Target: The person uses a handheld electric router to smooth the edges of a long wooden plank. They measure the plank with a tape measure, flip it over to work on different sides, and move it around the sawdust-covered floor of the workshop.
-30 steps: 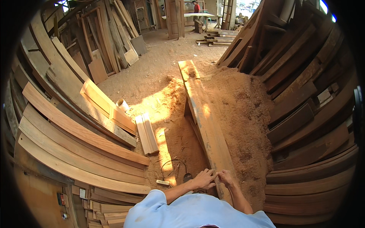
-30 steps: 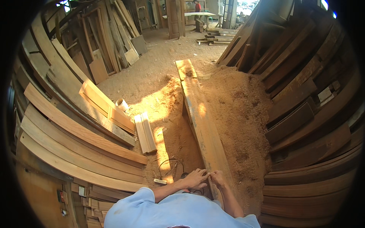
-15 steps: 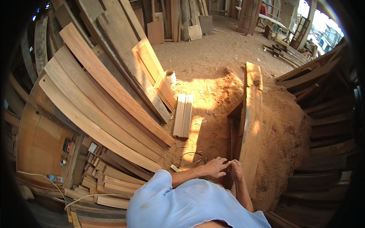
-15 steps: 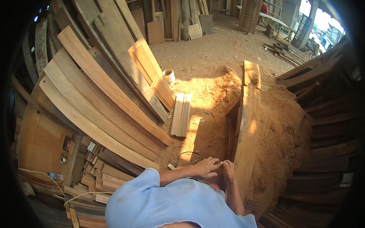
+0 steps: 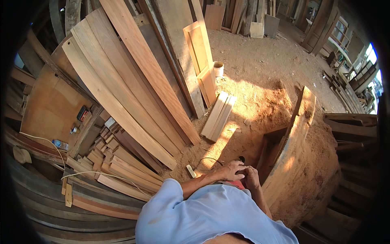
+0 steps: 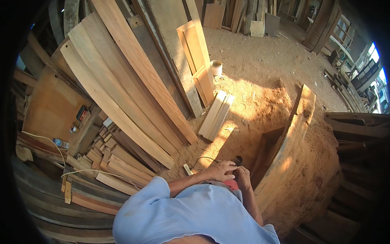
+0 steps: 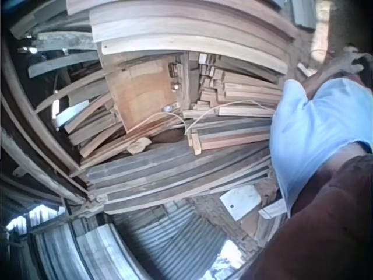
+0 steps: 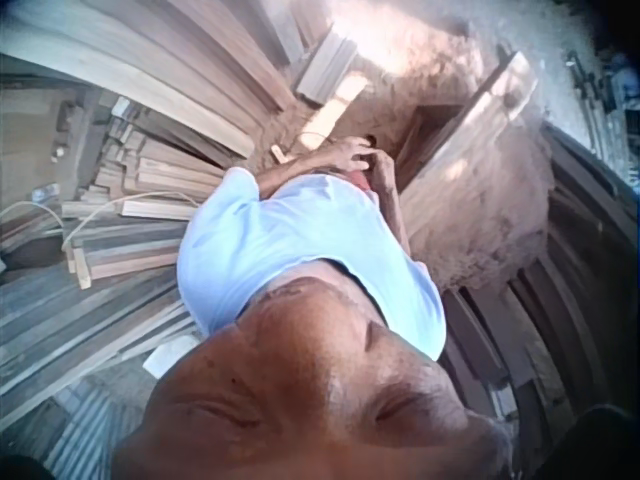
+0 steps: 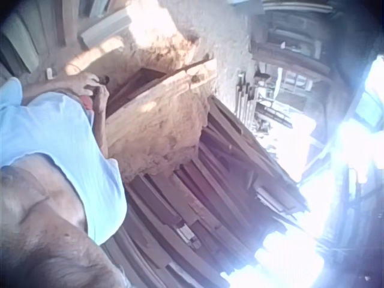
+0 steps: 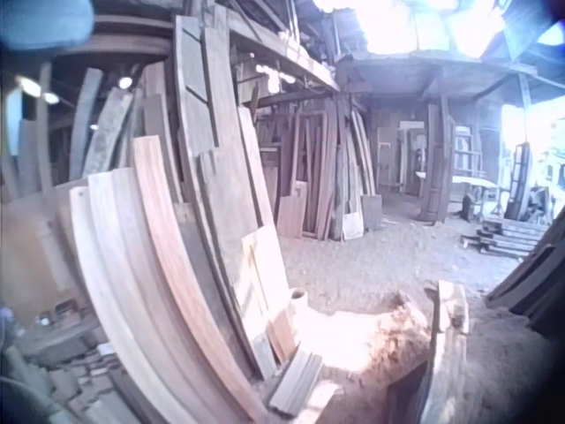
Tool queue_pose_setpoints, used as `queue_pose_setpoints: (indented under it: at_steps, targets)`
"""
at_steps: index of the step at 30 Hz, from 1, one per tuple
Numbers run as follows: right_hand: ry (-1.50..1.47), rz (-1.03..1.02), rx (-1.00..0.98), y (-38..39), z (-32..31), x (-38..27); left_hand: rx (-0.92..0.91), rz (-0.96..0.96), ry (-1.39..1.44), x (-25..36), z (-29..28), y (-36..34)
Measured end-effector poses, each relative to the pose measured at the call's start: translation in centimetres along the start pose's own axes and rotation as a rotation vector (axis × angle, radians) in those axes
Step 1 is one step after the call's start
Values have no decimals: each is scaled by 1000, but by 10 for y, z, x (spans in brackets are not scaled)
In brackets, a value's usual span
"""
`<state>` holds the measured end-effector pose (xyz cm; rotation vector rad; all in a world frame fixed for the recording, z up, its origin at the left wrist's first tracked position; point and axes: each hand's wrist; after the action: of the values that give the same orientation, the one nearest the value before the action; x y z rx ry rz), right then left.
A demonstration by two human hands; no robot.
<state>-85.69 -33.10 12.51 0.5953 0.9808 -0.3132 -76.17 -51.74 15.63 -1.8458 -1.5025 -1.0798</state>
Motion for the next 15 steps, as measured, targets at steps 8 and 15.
queue_pose_setpoints:
  at_steps: [8, 15]
  targets:
    - [296, 112, -211, -125, -19, -100, 327, -167, 488, -29, -45, -71]
    - [-37, 229, -277, -193, -61, -158, 358, -183, 283, -26, -109, -136]
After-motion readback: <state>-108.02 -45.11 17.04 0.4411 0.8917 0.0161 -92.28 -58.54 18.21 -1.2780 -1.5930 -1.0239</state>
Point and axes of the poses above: each hand's wrist, its own y-axis away from the middle knuckle, its own z-axis out of the palm, x = y × z, and after that the axes turned 9 degrees about -x, right-handed
